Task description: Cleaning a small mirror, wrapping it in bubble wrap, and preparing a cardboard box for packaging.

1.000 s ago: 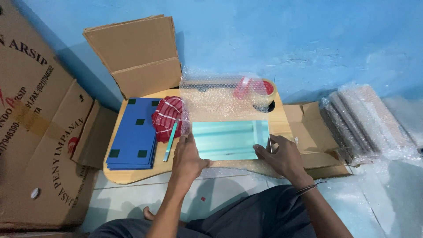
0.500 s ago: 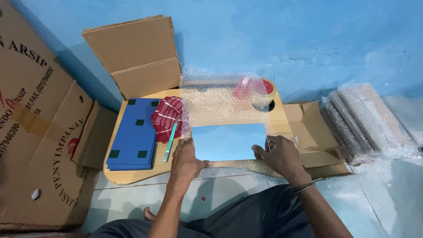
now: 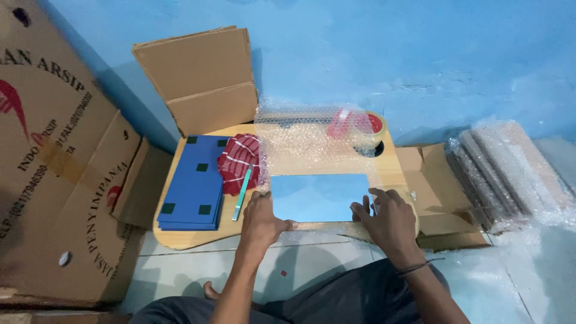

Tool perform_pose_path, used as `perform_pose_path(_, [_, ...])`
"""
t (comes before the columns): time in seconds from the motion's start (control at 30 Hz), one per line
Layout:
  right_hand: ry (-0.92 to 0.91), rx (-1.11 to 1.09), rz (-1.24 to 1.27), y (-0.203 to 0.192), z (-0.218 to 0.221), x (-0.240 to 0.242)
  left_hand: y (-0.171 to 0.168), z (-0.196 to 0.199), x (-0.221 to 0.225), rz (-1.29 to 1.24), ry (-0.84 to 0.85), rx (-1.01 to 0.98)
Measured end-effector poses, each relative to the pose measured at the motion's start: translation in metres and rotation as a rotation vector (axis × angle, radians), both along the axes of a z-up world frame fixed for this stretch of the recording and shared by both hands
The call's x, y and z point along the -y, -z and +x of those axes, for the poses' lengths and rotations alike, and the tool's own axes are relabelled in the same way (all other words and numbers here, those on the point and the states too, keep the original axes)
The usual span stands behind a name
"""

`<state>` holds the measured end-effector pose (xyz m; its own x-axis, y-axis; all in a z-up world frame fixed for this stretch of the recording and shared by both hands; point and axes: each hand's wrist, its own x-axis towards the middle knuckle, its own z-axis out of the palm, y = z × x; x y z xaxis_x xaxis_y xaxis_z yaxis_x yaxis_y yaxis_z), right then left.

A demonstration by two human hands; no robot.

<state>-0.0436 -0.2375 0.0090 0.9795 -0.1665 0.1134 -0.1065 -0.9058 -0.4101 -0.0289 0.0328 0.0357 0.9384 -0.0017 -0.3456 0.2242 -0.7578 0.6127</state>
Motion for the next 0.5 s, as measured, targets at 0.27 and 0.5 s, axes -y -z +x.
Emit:
perform_pose_path(0.27, [-0.1,0.199,-0.017,0.004,-0.022,-0.025,0.007,0.004,-0.016,-0.085,-0.129,0.261])
perform_pose_path(0.5, [-0.176,0.114,-0.031,0.032,-0.036,-0.027,0.017,0.092,-0.075,0.317,-0.126,0.748])
